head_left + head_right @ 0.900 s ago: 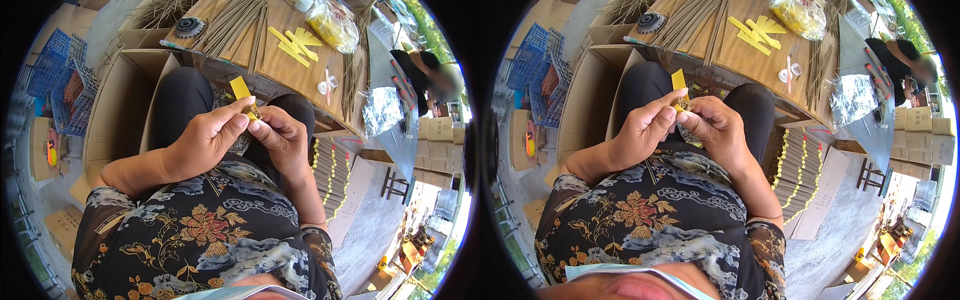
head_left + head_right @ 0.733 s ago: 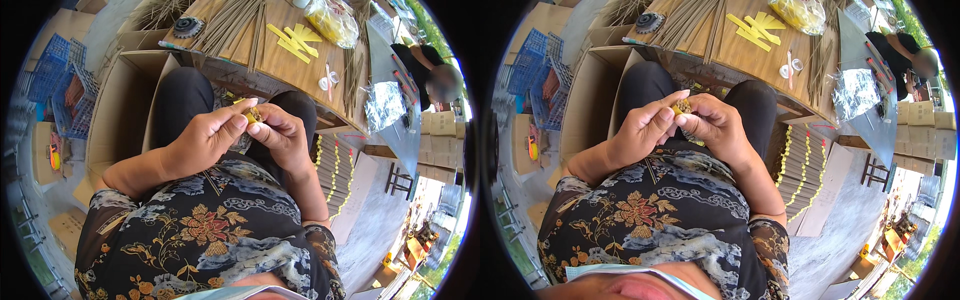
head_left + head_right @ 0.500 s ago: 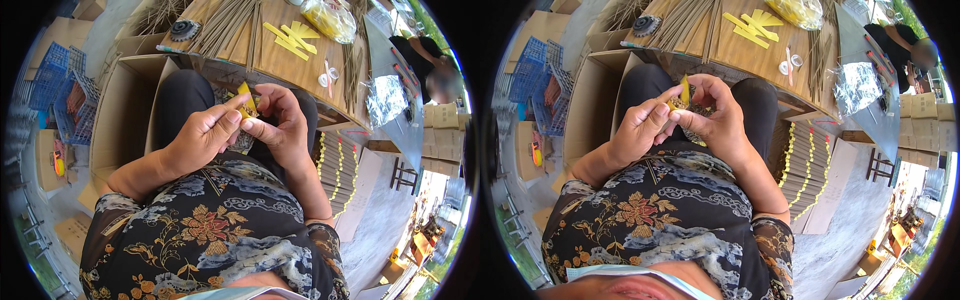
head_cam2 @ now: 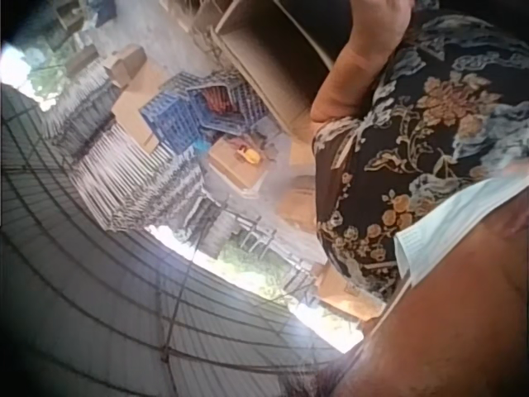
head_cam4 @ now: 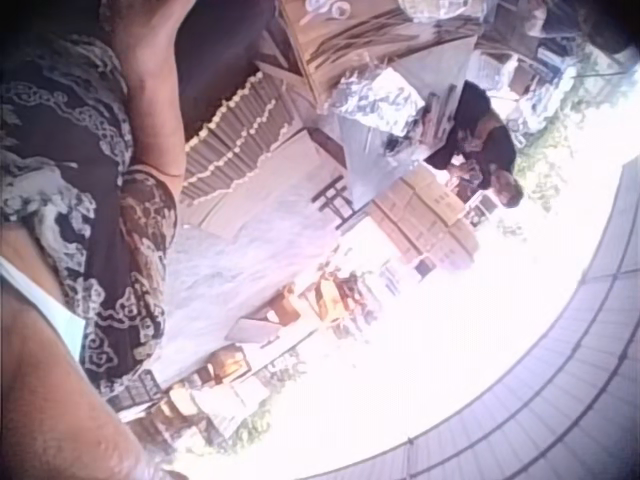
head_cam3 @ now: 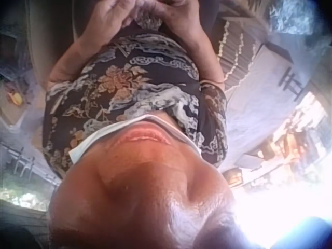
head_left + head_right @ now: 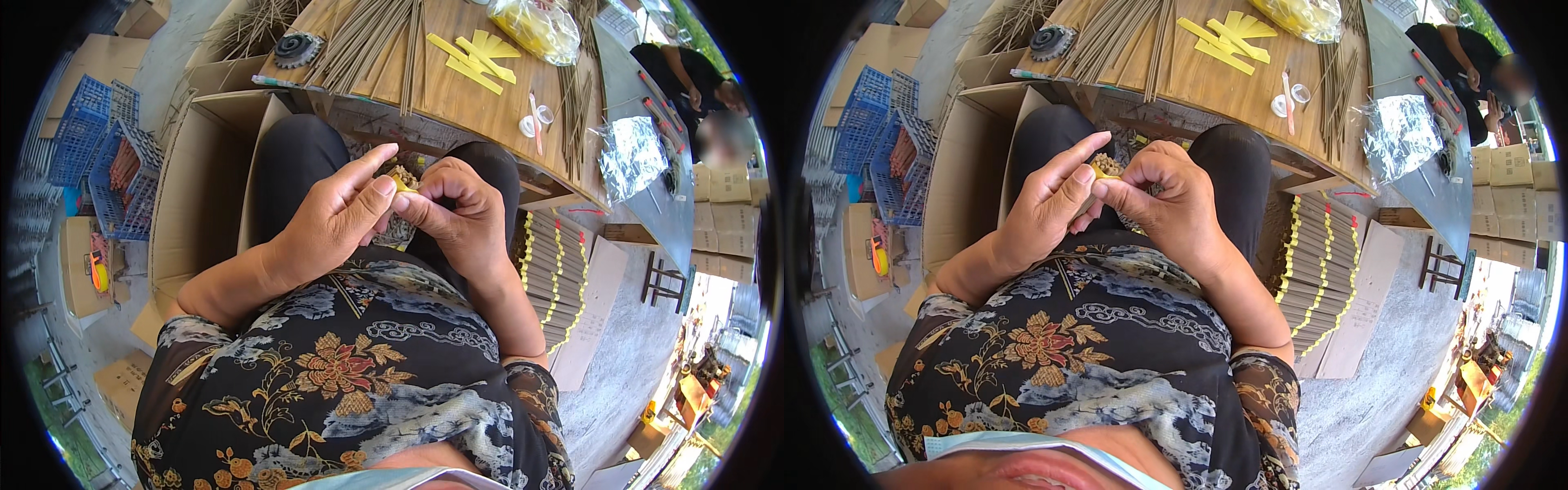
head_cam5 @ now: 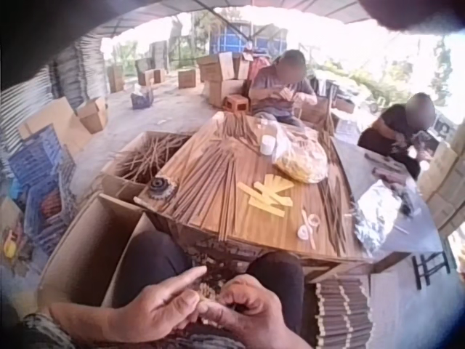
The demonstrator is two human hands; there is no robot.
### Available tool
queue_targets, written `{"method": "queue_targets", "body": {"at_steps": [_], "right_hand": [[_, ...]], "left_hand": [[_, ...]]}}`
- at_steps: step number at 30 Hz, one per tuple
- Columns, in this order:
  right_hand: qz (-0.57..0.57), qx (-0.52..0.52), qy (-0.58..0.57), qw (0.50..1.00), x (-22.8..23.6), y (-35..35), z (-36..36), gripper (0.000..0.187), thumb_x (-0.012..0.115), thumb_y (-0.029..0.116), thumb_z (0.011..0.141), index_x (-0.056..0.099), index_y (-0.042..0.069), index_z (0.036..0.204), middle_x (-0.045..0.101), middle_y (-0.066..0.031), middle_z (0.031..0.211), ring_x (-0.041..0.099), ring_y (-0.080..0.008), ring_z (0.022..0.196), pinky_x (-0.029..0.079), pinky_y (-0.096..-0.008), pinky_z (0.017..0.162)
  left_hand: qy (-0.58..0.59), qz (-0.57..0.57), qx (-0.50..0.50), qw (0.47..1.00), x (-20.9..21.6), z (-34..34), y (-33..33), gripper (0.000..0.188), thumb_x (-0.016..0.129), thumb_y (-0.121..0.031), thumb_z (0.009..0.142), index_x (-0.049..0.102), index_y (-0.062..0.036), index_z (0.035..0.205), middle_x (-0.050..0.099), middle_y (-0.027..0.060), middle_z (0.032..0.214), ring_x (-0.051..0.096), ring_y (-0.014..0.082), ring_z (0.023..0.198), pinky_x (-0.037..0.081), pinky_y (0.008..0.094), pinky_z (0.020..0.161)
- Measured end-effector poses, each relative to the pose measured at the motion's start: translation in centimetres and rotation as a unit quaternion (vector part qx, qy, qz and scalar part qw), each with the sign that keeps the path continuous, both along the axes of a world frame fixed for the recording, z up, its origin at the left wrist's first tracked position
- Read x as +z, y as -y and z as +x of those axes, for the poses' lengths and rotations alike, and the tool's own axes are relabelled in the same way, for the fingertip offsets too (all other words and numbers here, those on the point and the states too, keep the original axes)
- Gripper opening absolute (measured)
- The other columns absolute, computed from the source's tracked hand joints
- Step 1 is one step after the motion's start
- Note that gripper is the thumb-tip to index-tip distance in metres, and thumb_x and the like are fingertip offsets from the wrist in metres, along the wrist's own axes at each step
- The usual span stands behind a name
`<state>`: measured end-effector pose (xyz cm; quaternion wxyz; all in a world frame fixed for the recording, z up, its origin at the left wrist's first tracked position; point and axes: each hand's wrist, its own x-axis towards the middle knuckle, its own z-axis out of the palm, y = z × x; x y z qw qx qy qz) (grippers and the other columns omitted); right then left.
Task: The person bundles thin sticks together and wraps the ends with yellow paper strips. They repeatedly gather sticks, align them, and secure the bundle with paper, then place the finished bundle aside.
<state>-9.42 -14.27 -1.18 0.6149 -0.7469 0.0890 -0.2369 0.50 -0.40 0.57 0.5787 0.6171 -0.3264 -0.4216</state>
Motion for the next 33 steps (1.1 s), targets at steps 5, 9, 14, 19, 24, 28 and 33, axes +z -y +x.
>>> {"method": "queue_targets", "body": {"at_steps": [5,9,14,19,24,28,33], "right_hand": [[-0.073,-0.029,0.033,0.996,-0.5,0.2,0.2,0.023,0.074,0.018,0.068,0.055,0.005,0.062,0.05,-0.004,0.061,0.046,-0.0181,0.06,0.037,-0.0289,0.057],[-0.098,-0.041,0.043,0.993,-0.2,0.2,0.3,0.023,0.074,0.017,0.068,0.055,0.006,0.062,0.05,-0.0045,0.061,0.046,-0.0197,0.061,0.037,-0.0293,0.057],[-0.158,-0.072,0.053,0.983,0.1,0.0,0.3,0.023,0.074,0.016,0.067,0.054,0.006,0.061,0.05,-0.0041,0.061,0.047,-0.0206,0.061,0.037,-0.03,0.057],[-0.107,-0.045,0.026,0.993,0.2,0.1,0.3,0.024,0.074,0.015,0.067,0.053,0.005,0.061,0.05,-0.0041,0.062,0.048,-0.0196,0.064,0.038,-0.03,0.058],[-0.103,-0.157,0.002,0.982,0.7,-0.5,0.8,0.027,0.076,0.019,0.065,0.053,0.004,0.067,0.049,-0.0043,0.065,0.047,-0.0201,0.065,0.04,-0.0307,0.062],[-0.073,-0.127,-0.127,0.981,1.2,-0.8,0.0,0.026,0.074,0.019,0.068,0.056,0.001,0.073,0.052,-0.0068,0.068,0.049,-0.0192,0.064,0.042,-0.0285,0.06],[-0.062,-0.081,-0.08,0.992,1.4,-1.5,-0.4,0.019,0.067,0.016,0.076,0.061,-0.001,0.081,0.057,-0.0094,0.074,0.053,-0.0171,0.064,0.043,-0.0262,0.059]], "left_hand": [[-0.016,-0.012,0.007,1.0,-0.1,0.1,0.1,0.05,0.036,-0.033,0.094,0.028,-0.0006,0.132,0.048,0.0017,0.068,0.04,0.0041,0.055,0.033,0.0158,0.05],[-0.011,-0.013,0.017,1.0,-0.2,0.1,0.1,0.05,0.037,-0.032,0.094,0.029,-0.0004,0.132,0.048,0.0018,0.068,0.04,0.0041,0.055,0.034,0.0158,0.049],[-0.011,-0.007,0.035,0.999,-0.2,0.1,0.3,0.05,0.039,-0.032,0.094,0.029,-0.0002,0.132,0.048,0.0016,0.068,0.04,0.0039,0.055,0.034,0.0158,0.049],[-0.001,-0.012,0.029,0.999,-0.2,0.1,0.1,0.051,0.039,-0.032,0.094,0.028,-0.0009,0.132,0.048,0.0016,0.069,0.04,0.0036,0.055,0.034,0.0154,0.048],[0.008,-0.03,0.059,0.998,0.0,-0.1,0.3,0.051,0.044,-0.022,0.093,0.024,0.0035,0.132,0.045,-0.0007,0.064,0.039,0.002,0.056,0.035,0.0161,0.05],[0.064,-0.058,0.085,0.993,-0.8,-0.4,0.4,0.054,0.044,-0.019,0.093,0.017,0.0022,0.135,0.047,0.0,0.065,0.041,0.0021,0.058,0.036,0.0164,0.053],[0.124,-0.07,0.109,0.984,-0.8,-1.0,0.6,0.057,0.045,-0.016,0.092,0.013,0.0012,0.136,0.052,0.0025,0.069,0.045,0.0045,0.062,0.04,0.019,0.06]]}}
